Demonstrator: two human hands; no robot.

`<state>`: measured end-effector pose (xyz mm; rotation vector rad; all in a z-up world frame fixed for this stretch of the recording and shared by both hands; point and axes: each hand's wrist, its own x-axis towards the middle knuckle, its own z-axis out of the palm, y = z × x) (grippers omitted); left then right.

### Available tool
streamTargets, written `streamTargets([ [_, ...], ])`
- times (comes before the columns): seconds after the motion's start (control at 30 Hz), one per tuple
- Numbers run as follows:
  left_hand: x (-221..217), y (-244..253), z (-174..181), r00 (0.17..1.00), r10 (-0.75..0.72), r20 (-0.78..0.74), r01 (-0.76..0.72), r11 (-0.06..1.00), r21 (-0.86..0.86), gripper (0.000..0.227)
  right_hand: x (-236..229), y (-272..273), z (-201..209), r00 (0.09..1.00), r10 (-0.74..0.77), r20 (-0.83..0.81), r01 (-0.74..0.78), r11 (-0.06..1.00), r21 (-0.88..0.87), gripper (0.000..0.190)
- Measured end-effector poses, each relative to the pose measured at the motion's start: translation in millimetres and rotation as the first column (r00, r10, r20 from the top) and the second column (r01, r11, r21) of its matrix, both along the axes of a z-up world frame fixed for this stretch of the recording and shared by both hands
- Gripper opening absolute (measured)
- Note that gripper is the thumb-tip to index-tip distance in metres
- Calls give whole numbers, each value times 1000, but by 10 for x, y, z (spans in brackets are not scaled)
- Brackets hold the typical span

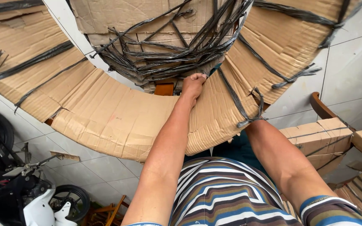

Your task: Securing protective cardboard wrapping to a wooden chair frame using black plastic ties

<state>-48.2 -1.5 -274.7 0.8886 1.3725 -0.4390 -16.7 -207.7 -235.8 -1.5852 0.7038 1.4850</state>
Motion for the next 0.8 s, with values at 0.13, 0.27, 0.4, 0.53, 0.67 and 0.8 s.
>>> streamTargets([
  [0.13, 170, 220, 586, 963, 221, 152, -224, 975, -2, 16, -40, 8, -36, 1000, 0, 8, 0, 1000, 30, 21],
  [0.27, 76, 247, 620, 938, 291, 188, -302, 953, 30, 8, -50, 25, 112, 999, 2, 42, -6, 997, 79, 21],
  [0.4, 43, 298, 875, 958, 170, 229, -199, 974, 108, 13, 21, 21, 486, 994, -5, 106, -8, 993, 119, 20],
  [0.53, -102, 402, 1165, 956, 52, 288, -86, 990, 108, 25, 25, -100, 808, 985, -10, 173, -17, 989, 149, 20],
  [0.67, -188, 524, 1439, 931, -126, 341, 69, 982, 175, 19, -73, -71, 1170, 967, -42, 250, 0, 986, 165, 21],
  [0.8, -183, 630, 1912, 807, -509, 300, 265, 765, 587, 29, -36, -193, 1830, 813, 250, 526, -253, 965, -69, 29],
])
